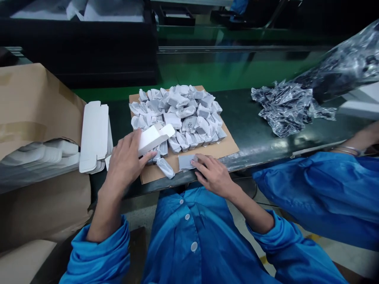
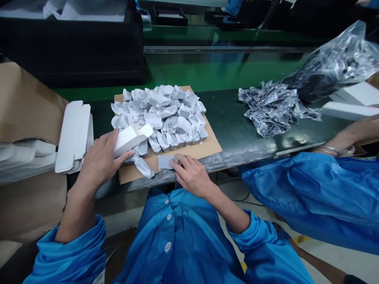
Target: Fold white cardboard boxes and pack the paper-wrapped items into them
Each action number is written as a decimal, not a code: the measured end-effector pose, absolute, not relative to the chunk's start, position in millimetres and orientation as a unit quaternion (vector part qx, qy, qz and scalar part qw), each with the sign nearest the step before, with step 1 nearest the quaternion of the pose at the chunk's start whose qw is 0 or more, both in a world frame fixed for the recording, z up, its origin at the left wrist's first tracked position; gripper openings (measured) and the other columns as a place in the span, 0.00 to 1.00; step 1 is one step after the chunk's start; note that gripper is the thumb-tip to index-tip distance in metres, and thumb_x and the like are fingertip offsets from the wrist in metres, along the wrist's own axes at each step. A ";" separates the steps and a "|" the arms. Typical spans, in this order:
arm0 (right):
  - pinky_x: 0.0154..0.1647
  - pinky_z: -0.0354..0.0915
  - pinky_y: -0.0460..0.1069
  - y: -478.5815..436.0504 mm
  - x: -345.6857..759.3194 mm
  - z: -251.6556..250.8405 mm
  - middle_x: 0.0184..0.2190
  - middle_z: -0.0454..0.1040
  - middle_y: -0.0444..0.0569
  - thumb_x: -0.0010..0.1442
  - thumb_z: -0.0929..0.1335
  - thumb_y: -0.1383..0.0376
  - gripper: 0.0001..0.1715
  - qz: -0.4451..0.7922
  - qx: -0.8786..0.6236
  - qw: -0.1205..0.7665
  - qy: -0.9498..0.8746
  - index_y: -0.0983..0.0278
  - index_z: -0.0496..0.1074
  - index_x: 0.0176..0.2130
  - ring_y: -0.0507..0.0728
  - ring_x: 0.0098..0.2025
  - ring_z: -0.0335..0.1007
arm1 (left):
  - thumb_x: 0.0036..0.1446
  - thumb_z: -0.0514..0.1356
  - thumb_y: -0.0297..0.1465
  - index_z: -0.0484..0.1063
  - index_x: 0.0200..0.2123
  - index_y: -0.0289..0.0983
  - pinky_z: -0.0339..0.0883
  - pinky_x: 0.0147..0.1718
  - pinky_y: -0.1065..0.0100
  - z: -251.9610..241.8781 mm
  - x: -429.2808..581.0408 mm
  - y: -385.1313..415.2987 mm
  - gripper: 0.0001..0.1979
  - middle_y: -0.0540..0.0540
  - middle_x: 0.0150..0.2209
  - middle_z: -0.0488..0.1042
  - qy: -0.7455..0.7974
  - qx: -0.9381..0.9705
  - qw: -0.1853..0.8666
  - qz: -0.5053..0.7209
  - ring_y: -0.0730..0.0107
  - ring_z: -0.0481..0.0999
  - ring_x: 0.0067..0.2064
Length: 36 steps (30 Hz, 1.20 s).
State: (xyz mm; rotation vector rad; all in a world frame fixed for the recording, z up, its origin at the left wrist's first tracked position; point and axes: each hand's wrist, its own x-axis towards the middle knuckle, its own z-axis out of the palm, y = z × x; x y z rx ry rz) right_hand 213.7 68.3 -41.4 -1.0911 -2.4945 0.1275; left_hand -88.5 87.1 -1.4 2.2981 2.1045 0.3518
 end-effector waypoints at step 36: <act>0.44 0.72 0.53 85.1 149.3 69.2 0.51 0.71 0.59 0.65 0.64 0.70 0.27 0.205 -0.241 0.147 -0.937 0.71 0.61 0.62 0.58 0.48 0.71 | 0.61 0.52 0.21 0.68 0.58 0.55 0.75 0.38 0.65 30.0 -68.3 5.3 0.27 0.41 0.65 0.63 0.466 0.865 -0.090 0.162 0.56 0.77 0.53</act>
